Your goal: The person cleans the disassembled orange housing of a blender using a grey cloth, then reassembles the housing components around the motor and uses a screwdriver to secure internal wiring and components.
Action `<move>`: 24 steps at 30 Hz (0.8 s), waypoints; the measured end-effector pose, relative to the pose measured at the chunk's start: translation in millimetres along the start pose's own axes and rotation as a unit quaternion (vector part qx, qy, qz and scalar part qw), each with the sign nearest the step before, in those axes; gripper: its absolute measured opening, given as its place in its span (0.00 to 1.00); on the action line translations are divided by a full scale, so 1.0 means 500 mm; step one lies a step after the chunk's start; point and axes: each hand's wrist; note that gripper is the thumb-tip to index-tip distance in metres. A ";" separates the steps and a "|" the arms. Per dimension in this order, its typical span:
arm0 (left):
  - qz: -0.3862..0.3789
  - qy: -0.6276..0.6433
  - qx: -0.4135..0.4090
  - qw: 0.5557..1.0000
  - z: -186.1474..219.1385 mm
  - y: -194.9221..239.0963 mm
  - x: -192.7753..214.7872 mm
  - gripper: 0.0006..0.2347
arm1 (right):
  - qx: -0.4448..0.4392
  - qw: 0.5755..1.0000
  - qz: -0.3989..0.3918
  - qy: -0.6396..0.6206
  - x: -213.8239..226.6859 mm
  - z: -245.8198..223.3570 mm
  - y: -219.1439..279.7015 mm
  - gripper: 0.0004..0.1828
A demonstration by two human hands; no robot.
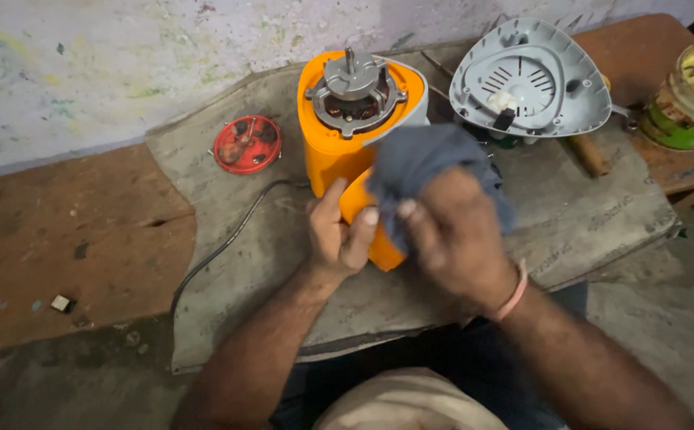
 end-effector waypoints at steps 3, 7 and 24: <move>0.000 -0.009 0.000 1.000 0.006 -0.006 -0.001 0.15 | -0.206 0.978 0.016 -0.027 0.003 0.110 0.008 0.15; -0.001 -0.006 0.004 1.000 0.012 -0.008 -0.003 0.15 | -0.165 0.982 0.086 -0.038 0.003 0.162 0.000 0.14; -0.009 -0.025 0.022 0.999 0.002 -0.016 -0.008 0.15 | -0.227 0.964 -0.021 -0.137 0.021 0.121 -0.007 0.17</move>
Point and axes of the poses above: each hand's wrist, its own y-axis away from the middle knuckle, its own x-axis out of the back of the hand, z = x × y, and after that the axes turned 12 degrees about z, right-handed
